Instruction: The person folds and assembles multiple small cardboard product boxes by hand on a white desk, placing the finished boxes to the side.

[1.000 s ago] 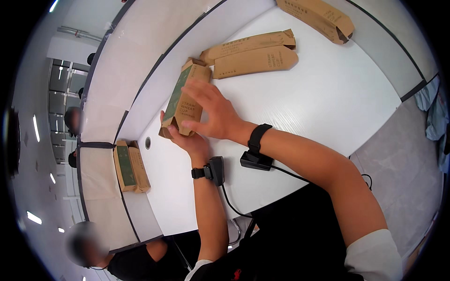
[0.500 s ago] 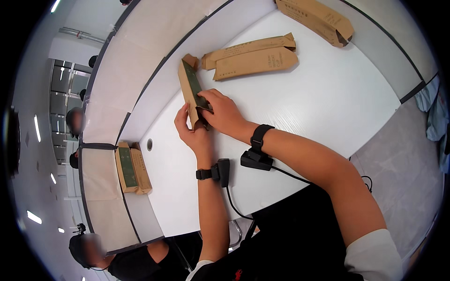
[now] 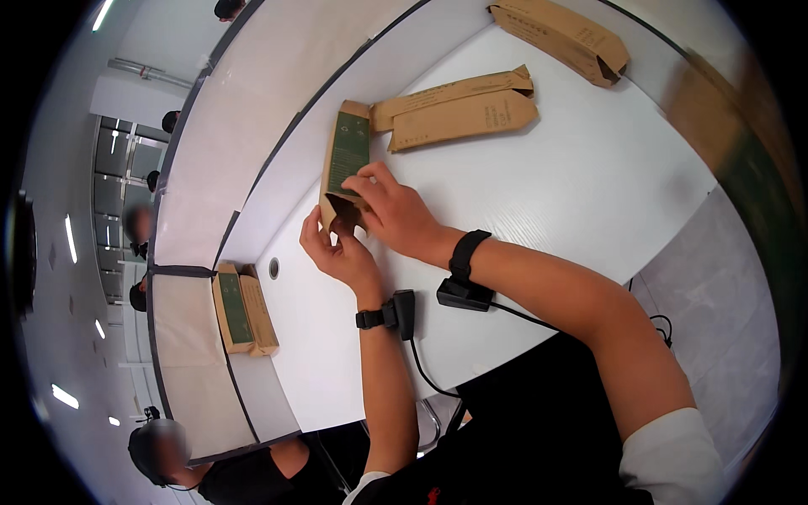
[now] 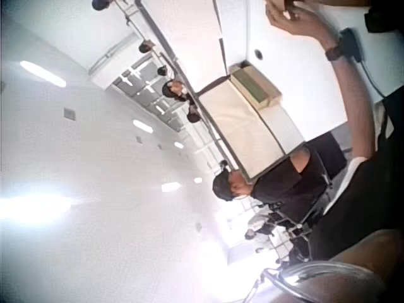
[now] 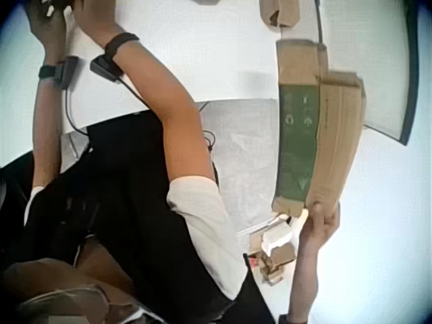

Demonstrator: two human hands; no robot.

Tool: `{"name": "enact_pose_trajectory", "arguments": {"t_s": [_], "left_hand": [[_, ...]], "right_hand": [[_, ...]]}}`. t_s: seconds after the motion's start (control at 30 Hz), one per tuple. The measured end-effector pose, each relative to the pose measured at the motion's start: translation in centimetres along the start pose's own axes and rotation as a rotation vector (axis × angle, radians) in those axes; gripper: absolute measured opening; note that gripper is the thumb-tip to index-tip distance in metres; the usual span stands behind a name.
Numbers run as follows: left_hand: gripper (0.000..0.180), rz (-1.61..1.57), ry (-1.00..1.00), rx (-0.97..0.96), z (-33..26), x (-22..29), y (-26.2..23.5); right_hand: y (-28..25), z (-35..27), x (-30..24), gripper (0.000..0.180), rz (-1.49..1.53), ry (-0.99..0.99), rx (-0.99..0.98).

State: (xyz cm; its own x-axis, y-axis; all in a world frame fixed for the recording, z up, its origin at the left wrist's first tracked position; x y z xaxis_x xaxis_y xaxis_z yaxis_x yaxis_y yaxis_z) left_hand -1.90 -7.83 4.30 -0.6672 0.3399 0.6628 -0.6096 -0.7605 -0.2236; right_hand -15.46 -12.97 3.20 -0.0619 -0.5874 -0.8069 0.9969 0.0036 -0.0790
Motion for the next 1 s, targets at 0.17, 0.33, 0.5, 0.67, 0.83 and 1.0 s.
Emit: {"name": "enact_pose_trajectory", "arguments": {"t_s": [0.17,0.33,0.5,0.67,0.83,1.0], "left_hand": [[0.025,-0.071,-0.105,0.016,0.1,-1.8,-0.5],[0.023,-0.192,-0.273,0.011,-0.3,-2.2,-0.3],[0.02,-0.208,-0.293,0.03,-0.1,-1.6,0.0],[0.02,-0.195,-0.277,0.023,-0.1,-2.0,0.0],[0.02,-0.206,-0.265,0.052,0.0,-2.0,0.1],[0.051,-0.212,-0.153,-0.122,-0.1,-1.2,1.1]], "right_hand": [[0.5,0.0,-0.4,0.047,0.106,-0.155,0.075],[0.5,-0.2,-1.2,0.048,0.093,-0.137,-0.059],[1.0,-0.3,-0.7,0.046,-0.001,-0.135,-0.09],[1.3,-0.3,0.2,0.044,-0.04,-0.059,-0.05],[1.2,-0.5,0.6,0.042,0.029,0.003,-0.079],[1.3,-0.3,-0.1,0.037,0.129,-0.018,-0.115]]}}
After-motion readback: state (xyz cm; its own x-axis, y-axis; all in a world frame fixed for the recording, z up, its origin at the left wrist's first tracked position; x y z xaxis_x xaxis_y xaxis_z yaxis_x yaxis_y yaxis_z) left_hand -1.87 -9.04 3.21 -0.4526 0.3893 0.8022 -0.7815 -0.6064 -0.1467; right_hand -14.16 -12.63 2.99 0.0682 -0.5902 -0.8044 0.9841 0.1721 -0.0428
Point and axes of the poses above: each hand's wrist, its own z-axis towards the middle knuckle, its own y-axis out of the palm, x = y × z, the point moved 6 cm from there along z, towards the middle knuckle, and after that the axes turned 3 degrees about x, right-handed, at the moved point
